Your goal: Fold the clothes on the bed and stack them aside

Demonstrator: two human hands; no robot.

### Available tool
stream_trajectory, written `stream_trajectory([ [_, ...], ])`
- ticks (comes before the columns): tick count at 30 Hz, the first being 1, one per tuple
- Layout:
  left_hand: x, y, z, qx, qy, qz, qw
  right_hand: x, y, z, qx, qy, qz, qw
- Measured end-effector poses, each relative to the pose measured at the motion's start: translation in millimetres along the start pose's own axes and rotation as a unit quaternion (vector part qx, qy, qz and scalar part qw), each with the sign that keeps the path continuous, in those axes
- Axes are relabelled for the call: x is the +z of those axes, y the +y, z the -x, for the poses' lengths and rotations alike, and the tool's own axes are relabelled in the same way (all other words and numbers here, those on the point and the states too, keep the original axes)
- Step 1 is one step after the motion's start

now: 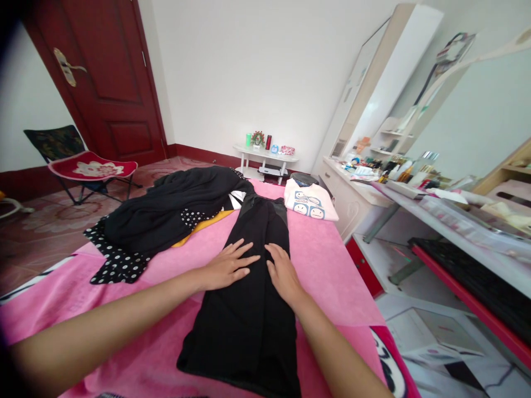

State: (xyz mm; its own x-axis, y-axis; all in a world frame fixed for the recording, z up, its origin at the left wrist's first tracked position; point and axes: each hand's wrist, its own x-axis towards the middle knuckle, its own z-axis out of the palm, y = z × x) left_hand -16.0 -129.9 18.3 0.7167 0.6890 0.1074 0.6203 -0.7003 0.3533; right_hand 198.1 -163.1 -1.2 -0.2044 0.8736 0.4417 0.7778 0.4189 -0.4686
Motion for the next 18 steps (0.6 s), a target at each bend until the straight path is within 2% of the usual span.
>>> stream_trajectory([
  [4,-25.0,-14.5,47.7,0.072,-0.051,0.086,0.992,-41.8,-2.1,32.3,-0.037,-0.085,0.030,0.995],
  [7,-44.6,-27.3,83.5,0.066,-0.078,0.153,0.983,-74.9,-4.0,56.3,-0.074,-0.158,0.049,0.983],
  [10,-55.4,-28.4,107.9,0.058,-0.105,0.156,0.980,-94.9,-15.4,71.7,-0.109,-0.221,0.062,0.967],
  [12,-56.2,-21.1,114.1,0.080,-0.106,0.134,0.982,-97.7,-27.6,73.5,-0.126,-0.240,0.058,0.961],
  [15,-52.5,-4.6,109.3,0.129,-0.078,0.114,0.982,-90.7,-44.9,65.0,-0.143,-0.245,0.034,0.958],
  [18,-52.0,11.5,100.7,0.182,-0.040,0.157,0.970,-81.0,-53.5,54.7,-0.144,-0.231,-0.010,0.962],
])
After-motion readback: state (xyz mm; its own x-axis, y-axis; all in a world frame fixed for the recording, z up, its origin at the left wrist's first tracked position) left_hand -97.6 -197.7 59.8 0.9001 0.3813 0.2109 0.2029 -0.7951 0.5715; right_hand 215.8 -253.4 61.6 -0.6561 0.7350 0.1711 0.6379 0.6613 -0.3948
